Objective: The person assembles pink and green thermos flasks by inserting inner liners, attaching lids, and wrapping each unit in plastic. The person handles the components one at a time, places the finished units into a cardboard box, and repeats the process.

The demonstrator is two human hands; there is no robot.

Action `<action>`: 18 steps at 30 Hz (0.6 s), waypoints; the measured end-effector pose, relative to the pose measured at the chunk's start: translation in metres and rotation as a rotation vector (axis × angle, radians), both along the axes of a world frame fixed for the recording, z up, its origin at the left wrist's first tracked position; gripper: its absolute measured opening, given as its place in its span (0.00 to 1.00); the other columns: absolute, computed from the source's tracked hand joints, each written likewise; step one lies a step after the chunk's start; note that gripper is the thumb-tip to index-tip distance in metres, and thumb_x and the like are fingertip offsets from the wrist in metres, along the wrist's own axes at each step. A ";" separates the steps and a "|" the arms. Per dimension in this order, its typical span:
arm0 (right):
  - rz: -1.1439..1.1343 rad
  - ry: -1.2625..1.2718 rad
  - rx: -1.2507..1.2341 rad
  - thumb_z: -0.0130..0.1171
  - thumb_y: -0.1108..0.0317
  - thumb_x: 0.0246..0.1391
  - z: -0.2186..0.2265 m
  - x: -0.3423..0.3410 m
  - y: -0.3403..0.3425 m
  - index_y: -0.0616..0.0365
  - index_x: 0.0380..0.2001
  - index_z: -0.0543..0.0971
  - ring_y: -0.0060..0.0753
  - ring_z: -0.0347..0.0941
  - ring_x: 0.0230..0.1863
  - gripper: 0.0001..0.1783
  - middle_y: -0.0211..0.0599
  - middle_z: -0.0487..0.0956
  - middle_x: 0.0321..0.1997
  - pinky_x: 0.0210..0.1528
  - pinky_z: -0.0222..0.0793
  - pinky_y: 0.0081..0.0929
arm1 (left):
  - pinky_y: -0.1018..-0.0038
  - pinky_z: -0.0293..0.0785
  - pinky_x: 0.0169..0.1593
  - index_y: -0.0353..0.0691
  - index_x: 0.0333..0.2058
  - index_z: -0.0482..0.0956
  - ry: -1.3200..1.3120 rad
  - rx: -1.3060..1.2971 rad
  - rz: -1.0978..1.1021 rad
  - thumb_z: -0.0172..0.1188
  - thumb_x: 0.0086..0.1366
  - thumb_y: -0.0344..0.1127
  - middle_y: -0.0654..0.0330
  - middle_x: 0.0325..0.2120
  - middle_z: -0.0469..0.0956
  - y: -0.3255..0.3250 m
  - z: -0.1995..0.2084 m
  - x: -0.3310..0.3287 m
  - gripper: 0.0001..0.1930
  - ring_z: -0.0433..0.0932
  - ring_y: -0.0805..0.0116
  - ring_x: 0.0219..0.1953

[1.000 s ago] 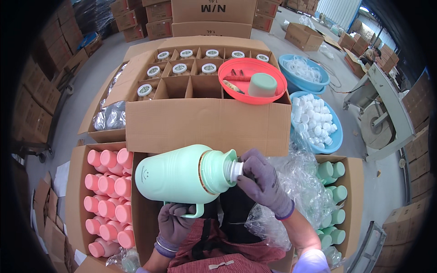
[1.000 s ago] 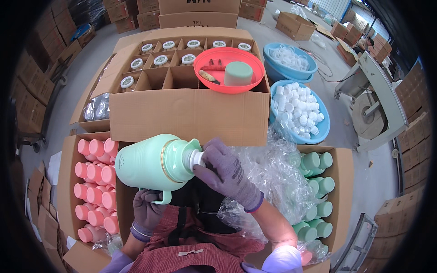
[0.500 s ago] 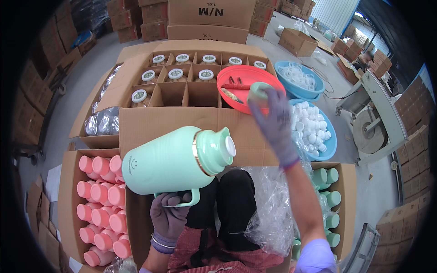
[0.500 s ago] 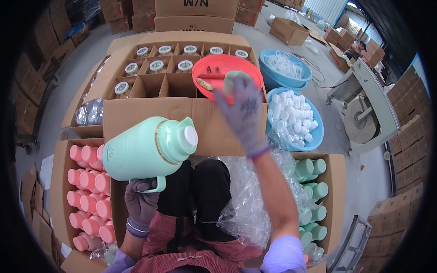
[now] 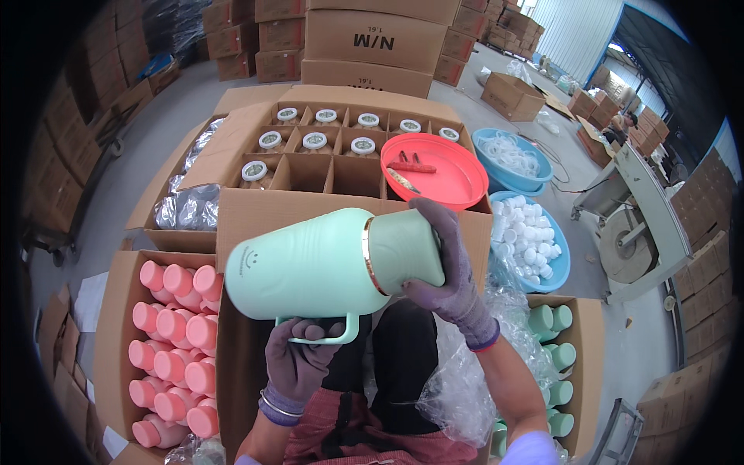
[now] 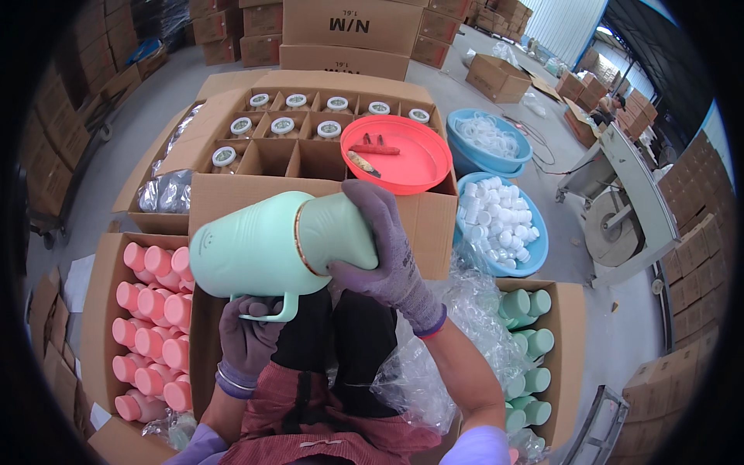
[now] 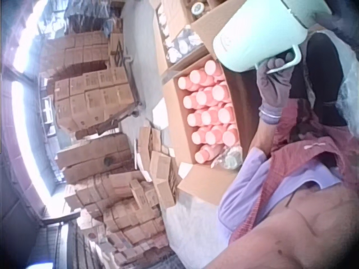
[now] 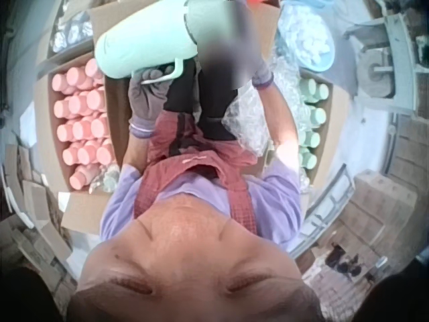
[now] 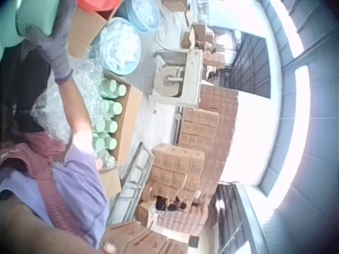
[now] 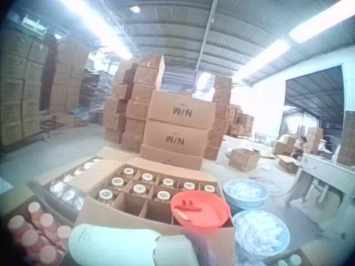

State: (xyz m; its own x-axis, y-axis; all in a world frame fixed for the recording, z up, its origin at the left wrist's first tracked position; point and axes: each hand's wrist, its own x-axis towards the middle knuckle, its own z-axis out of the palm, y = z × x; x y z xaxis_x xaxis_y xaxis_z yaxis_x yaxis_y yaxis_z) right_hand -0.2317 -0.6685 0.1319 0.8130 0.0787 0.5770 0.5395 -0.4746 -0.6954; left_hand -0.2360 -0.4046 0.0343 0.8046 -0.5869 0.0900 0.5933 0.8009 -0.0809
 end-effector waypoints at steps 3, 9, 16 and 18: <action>0.033 0.228 0.453 0.66 0.59 0.50 -0.005 -0.015 0.012 0.53 0.70 0.52 0.38 0.60 0.64 0.48 0.40 0.63 0.61 0.64 0.59 0.36 | 0.48 0.74 0.60 0.33 0.35 0.72 -0.072 0.264 0.129 0.45 0.72 0.33 0.56 0.32 0.76 -0.005 0.012 -0.013 0.10 0.79 0.56 0.44; 0.042 0.535 0.560 0.48 0.49 0.64 0.005 -0.017 0.007 0.47 0.67 0.57 0.34 0.65 0.60 0.32 0.40 0.62 0.62 0.59 0.67 0.40 | 0.49 0.77 0.56 0.34 0.35 0.71 -0.312 0.648 0.225 0.44 0.72 0.32 0.59 0.28 0.71 0.009 0.018 -0.014 0.09 0.78 0.60 0.38; 0.233 -0.581 -0.437 0.69 0.61 0.45 0.036 -0.039 0.014 0.43 0.50 0.74 0.55 0.66 0.58 0.27 0.44 0.68 0.58 0.57 0.68 0.50 | 0.72 0.69 0.38 0.43 0.27 0.62 0.302 0.066 -0.208 0.43 0.70 0.30 0.71 0.21 0.58 0.043 0.031 0.000 0.09 0.58 0.74 0.25; 0.371 -0.734 -0.738 0.72 0.59 0.40 0.055 -0.043 0.015 0.41 0.48 0.75 0.57 0.66 0.58 0.28 0.44 0.69 0.57 0.58 0.68 0.53 | 0.77 0.61 0.34 0.43 0.29 0.62 0.270 -0.106 -0.316 0.43 0.69 0.30 0.71 0.21 0.56 0.041 0.019 -0.015 0.08 0.56 0.75 0.24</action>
State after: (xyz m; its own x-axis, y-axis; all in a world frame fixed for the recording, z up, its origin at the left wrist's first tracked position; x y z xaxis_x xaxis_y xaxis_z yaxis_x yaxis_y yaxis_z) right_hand -0.2746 -0.6535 0.1869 0.1472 0.7702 0.6205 0.9000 -0.3645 0.2390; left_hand -0.2509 -0.3640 0.0532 0.5898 -0.8071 -0.0260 0.7544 0.5622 -0.3388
